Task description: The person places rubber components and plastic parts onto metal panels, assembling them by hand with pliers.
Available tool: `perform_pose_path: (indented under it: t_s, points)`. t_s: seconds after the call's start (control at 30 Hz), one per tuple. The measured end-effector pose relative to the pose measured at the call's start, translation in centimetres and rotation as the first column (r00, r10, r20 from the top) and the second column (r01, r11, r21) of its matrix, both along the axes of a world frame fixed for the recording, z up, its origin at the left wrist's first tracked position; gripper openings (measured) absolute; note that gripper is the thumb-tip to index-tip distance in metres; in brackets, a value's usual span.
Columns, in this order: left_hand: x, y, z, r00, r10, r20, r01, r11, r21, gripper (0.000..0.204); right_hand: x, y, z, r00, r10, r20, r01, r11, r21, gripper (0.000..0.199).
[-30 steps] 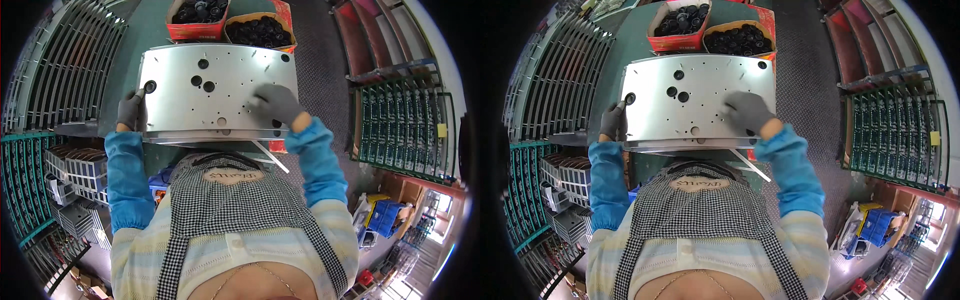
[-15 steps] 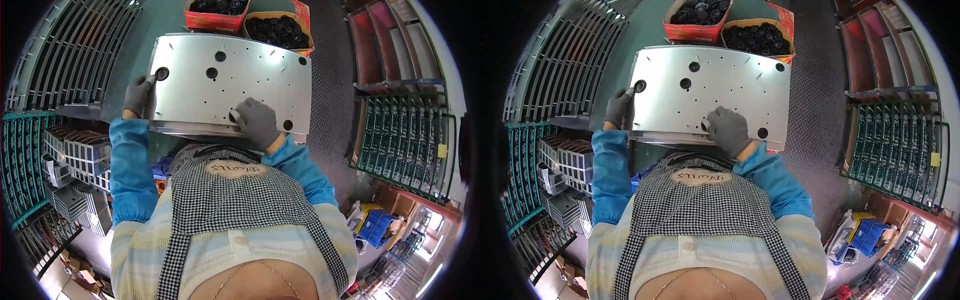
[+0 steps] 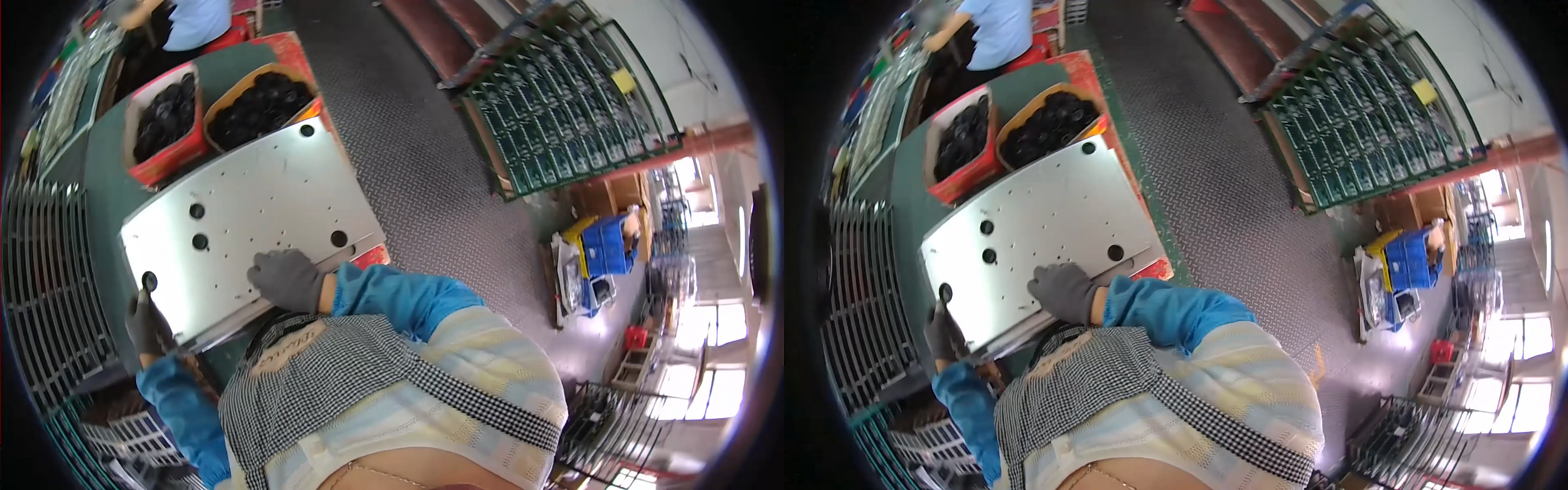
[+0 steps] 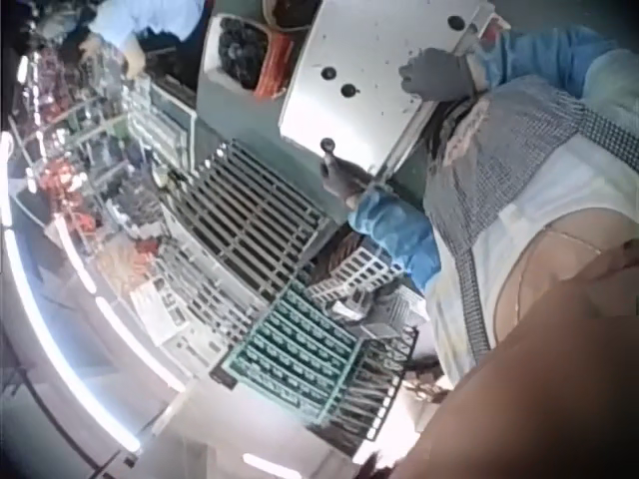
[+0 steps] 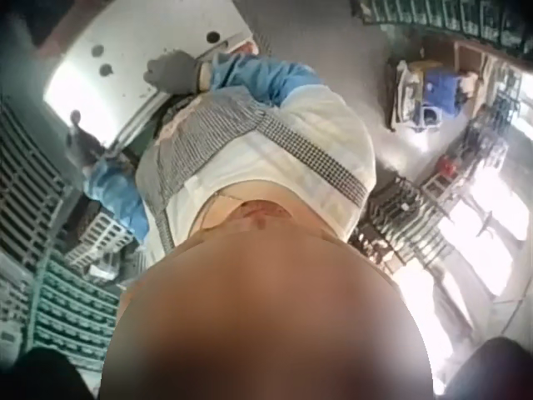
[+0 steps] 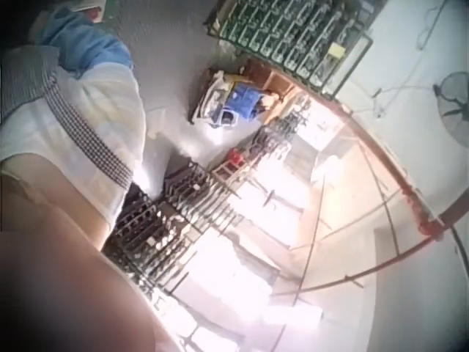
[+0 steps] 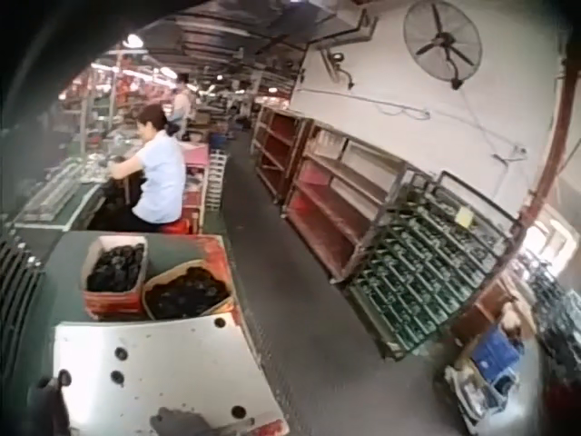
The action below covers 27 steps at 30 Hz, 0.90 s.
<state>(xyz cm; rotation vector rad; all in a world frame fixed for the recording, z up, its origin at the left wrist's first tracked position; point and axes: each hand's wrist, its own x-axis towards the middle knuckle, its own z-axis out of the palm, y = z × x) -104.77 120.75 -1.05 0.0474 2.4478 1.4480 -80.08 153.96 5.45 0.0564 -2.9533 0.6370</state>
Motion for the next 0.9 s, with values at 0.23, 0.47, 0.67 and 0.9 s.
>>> perform_pose_path:
  t_s: [0.23,0.47,0.67,0.9]
  points:
    - [-1.3,-0.1,-1.1,0.999,-0.033,0.02,0.033,0.999,0.005,0.037,-3.3,5.4,-1.4,0.862,0.492,-0.122,-0.495,0.869,-0.002,0.032]
    - [-1.8,-0.7,-2.6,0.999,0.045,-0.012,-0.045,0.998,-0.037,0.041,-6.2,7.3,0.1,0.789,0.614,0.006,-0.6,0.773,-0.209,0.018]
    - [-1.6,-0.6,-1.0,0.999,-0.042,0.029,0.042,0.999,-0.016,0.037,-7.2,6.9,0.2,0.786,0.611,0.096,-0.591,0.787,-0.175,0.018]
    - [0.2,2.1,1.1,1.0,0.011,0.005,-0.011,1.0,0.029,0.034,-9.2,4.4,1.8,0.749,0.491,0.446,-0.56,0.828,0.027,0.027]
